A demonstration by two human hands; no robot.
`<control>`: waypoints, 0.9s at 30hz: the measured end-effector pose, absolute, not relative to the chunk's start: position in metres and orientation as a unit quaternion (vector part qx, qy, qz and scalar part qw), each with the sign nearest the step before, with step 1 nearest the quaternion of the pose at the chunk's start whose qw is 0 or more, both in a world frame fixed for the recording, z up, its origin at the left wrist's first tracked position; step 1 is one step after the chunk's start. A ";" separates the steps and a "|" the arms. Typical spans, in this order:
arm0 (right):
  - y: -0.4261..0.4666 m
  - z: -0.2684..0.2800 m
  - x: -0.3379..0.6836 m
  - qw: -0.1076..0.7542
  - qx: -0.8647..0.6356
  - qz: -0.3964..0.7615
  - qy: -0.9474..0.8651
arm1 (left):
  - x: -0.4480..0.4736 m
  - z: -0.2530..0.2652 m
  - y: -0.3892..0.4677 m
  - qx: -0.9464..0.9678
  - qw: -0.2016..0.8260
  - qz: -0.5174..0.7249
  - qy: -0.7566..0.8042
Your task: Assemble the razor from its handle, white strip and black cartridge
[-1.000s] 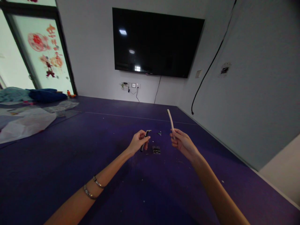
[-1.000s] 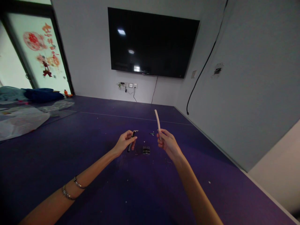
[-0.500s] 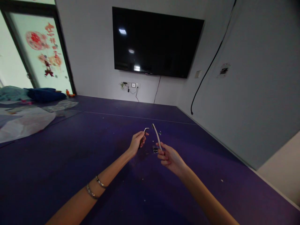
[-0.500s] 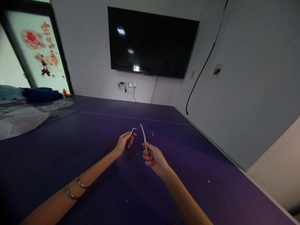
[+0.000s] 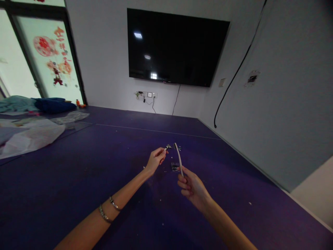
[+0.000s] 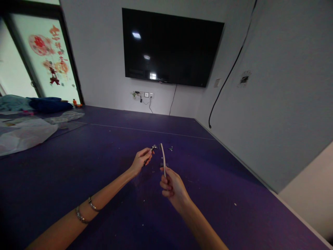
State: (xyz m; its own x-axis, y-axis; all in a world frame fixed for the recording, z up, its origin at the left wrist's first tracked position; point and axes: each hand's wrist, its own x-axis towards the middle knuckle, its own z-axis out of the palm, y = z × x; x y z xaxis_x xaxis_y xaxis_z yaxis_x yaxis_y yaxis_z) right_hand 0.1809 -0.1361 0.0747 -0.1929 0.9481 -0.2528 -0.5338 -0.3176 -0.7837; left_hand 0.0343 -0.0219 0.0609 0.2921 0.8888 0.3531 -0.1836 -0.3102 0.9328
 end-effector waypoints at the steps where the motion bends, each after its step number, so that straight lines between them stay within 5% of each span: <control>1: -0.135 0.076 0.180 0.515 -0.375 0.719 -0.277 | 0.035 0.061 -0.023 0.620 0.512 0.522 0.284; 27: -0.146 0.071 0.172 0.510 -0.326 0.768 -0.209 | 0.037 0.055 -0.029 0.633 0.497 0.528 0.273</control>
State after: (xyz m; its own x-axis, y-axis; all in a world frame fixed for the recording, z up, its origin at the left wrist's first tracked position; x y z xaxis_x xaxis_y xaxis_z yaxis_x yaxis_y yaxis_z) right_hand 0.1724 -0.1460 0.0708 -0.2663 0.9199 -0.2879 -0.6475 -0.3920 -0.6535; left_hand 0.0374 -0.0291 0.0551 0.2942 0.8697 0.3964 -0.1790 -0.3573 0.9167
